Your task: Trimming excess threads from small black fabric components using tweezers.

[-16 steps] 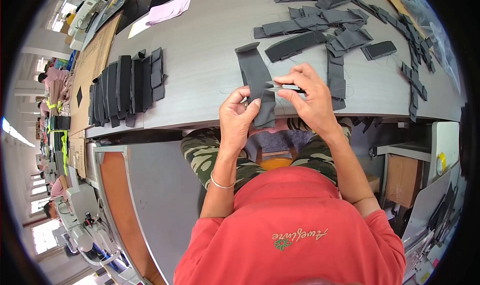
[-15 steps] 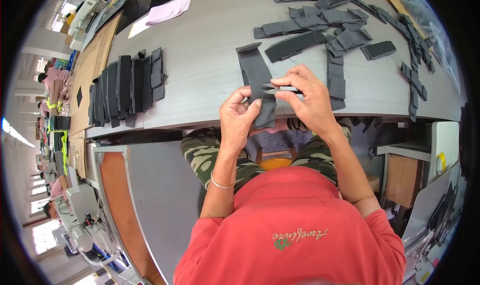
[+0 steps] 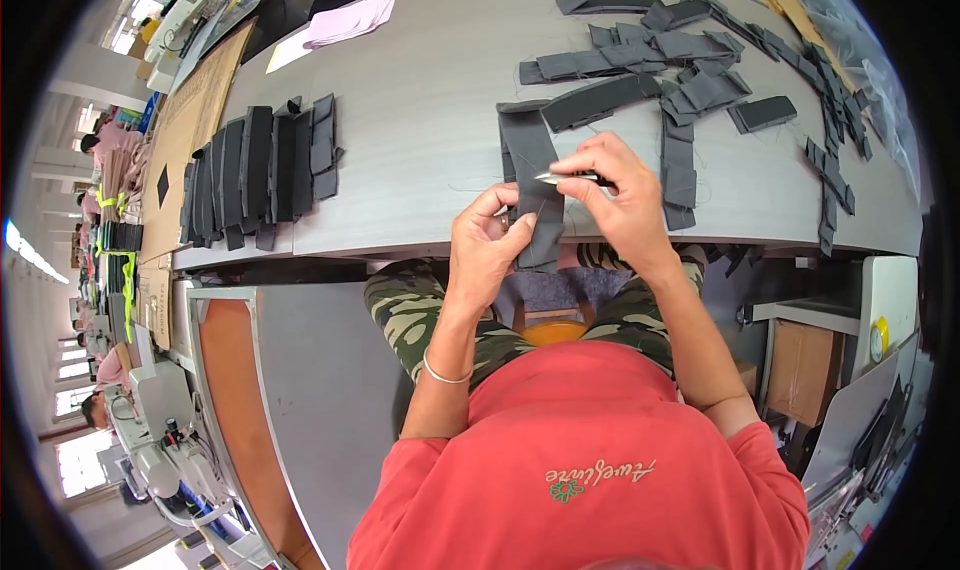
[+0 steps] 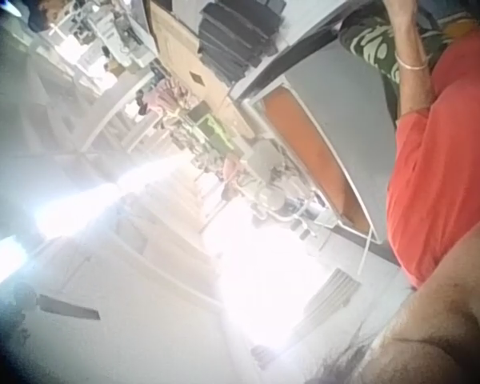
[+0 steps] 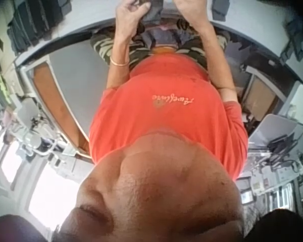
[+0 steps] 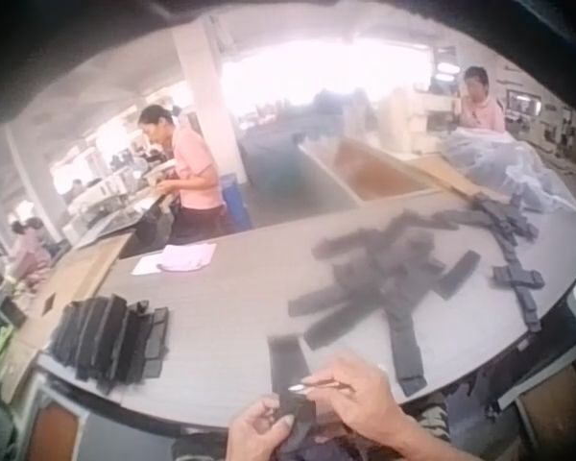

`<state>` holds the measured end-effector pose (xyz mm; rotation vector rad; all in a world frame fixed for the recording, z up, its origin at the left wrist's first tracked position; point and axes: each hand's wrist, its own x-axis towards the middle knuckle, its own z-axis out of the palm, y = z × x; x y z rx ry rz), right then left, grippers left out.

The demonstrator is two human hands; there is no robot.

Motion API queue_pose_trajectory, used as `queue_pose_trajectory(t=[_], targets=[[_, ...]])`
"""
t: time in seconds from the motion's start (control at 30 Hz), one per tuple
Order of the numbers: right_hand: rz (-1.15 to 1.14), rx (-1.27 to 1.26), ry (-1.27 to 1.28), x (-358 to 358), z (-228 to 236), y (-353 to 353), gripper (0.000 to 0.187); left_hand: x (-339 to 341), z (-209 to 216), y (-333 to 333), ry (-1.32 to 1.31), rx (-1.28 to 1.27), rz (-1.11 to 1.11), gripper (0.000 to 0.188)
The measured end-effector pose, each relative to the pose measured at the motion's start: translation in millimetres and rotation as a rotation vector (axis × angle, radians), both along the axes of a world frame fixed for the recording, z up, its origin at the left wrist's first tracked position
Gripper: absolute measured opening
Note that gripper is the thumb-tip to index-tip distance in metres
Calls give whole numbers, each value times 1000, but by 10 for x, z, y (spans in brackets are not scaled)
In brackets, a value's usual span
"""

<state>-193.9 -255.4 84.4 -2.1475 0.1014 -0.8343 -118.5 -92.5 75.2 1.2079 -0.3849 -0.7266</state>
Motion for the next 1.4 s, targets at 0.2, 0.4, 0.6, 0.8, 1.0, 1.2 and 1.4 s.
queue_pose_trajectory(t=[0.2, 0.4, 0.6, 0.8, 1.0, 1.2, 1.4], targets=[[77, 164, 168, 24, 135, -35, 26, -26, -56, -40, -422, 83, 25, 13], [671, 454, 294, -139, 405, 26, 6, 12, -15, -28, -783, 297, 110, 18], [311, 907, 301, -289, 144, -178, 29, 45, -89, -32, -598, 243, 147, 22], [220, 831, 185, -4, 33, 64, 44, -218, 48, -238, -955, 297, 5, 22], [231, 1094, 168, -14, -20, -13, 33, 54, 132, -167, -563, 156, 379, 34], [240, 946, 52, 75, -198, 189, 31, 108, -15, -343, -506, 234, 29, 65], [114, 973, 83, 72, -254, 164, 30, 72, -14, -329, -548, 412, 103, 52]])
